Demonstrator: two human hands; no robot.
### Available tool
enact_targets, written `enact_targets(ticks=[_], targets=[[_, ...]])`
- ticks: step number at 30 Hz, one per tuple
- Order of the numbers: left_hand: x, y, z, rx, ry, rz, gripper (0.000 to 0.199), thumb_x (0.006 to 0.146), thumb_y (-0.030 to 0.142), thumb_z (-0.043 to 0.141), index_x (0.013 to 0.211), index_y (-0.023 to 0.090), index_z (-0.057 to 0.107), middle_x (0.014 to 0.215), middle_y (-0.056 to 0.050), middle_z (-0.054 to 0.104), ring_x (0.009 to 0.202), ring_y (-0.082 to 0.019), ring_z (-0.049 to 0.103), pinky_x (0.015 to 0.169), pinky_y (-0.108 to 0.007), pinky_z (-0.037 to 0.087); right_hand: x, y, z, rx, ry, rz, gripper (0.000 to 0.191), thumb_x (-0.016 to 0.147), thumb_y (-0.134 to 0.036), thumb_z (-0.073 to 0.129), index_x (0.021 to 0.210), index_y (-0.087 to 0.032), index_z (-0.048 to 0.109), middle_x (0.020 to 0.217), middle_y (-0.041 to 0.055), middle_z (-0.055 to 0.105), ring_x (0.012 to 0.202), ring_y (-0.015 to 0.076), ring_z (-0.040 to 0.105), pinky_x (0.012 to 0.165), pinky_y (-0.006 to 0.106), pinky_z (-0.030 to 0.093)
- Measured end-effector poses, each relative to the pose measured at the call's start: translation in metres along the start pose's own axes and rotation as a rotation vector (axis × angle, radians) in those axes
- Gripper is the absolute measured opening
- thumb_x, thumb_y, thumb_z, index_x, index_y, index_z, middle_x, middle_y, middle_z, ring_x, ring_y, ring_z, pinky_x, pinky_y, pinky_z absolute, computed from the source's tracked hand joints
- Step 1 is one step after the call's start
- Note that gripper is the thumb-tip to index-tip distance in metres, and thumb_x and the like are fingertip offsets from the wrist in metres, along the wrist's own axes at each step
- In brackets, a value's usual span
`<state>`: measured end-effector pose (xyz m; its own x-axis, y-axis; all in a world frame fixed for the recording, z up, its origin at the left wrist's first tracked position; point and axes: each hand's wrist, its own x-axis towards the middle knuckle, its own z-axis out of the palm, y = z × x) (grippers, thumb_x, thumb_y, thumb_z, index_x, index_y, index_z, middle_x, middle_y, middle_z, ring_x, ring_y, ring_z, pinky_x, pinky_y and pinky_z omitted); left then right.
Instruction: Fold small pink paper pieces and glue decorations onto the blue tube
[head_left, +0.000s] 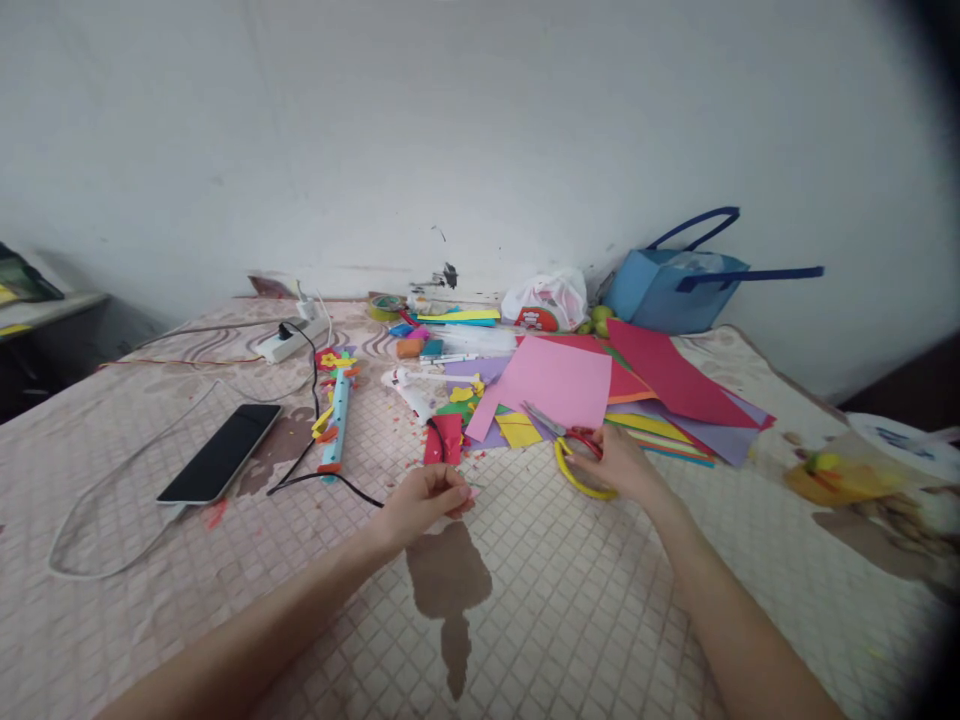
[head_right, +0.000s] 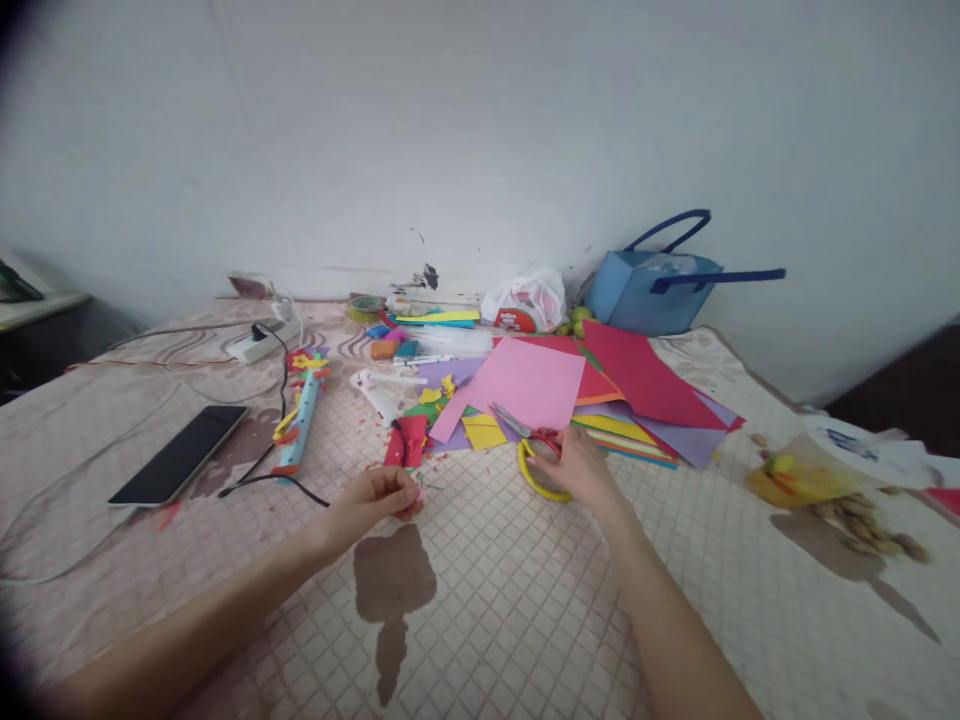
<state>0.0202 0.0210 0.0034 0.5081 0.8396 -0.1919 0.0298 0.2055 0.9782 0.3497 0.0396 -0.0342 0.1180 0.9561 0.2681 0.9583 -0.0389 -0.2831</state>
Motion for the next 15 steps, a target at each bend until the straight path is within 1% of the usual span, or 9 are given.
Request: enact_targets(ticks=[5, 9, 12, 15], targets=[[0.015, 0.009, 0.009, -0.008, -0.020, 0.012, 0.032, 0.070, 0.042, 0.067, 0.072, 0.014, 0.054, 0.068, -0.001, 0.062, 0.063, -0.009, 0.055, 0.062, -0.023, 0.043, 0.001, -0.001, -0.002, 0.003, -0.022, 0.031, 0.037, 0.063, -0.055, 0.061, 0.070, -0.020, 0.050, 0.072, 0.0059, 0.059, 0.069, 0.0221, 0.055, 0.055, 0.029, 0.036], [0.017, 0.009, 0.011, -0.038, -0.013, 0.011, 0.031, 0.070, 0.041, 0.067, 0.073, 0.013, 0.054, 0.068, -0.001, 0.062, 0.063, -0.009, 0.056, 0.063, -0.022, 0.044, 0.001, 0.002, -0.007, 0.043, -0.021, 0.061, 0.034, 0.065, -0.053, 0.061, 0.069, -0.021, 0.050, 0.066, 0.0042, 0.059, 0.065, 0.0207, 0.055, 0.054, 0.028, 0.036], [0.012, 0.007, 0.008, -0.035, 0.018, -0.010, 0.032, 0.069, 0.042, 0.068, 0.071, 0.013, 0.054, 0.067, -0.001, 0.062, 0.062, -0.009, 0.055, 0.062, -0.022, 0.043, 0.001, 0.002, -0.013, 0.186, -0.019, 0.109, 0.033, 0.067, -0.050, 0.062, 0.075, -0.020, 0.050, 0.069, 0.0042, 0.060, 0.064, 0.0201, 0.056, 0.057, 0.029, 0.039], [0.006, 0.006, 0.004, -0.054, 0.055, -0.030, 0.033, 0.067, 0.043, 0.069, 0.069, 0.013, 0.054, 0.065, 0.000, 0.061, 0.063, -0.010, 0.056, 0.062, -0.023, 0.043, 0.002, -0.003, -0.016, 0.469, -0.024, 0.155, 0.035, 0.069, -0.049, 0.061, 0.083, -0.019, 0.049, 0.074, 0.0048, 0.061, 0.066, 0.0200, 0.058, 0.061, 0.030, 0.043]])
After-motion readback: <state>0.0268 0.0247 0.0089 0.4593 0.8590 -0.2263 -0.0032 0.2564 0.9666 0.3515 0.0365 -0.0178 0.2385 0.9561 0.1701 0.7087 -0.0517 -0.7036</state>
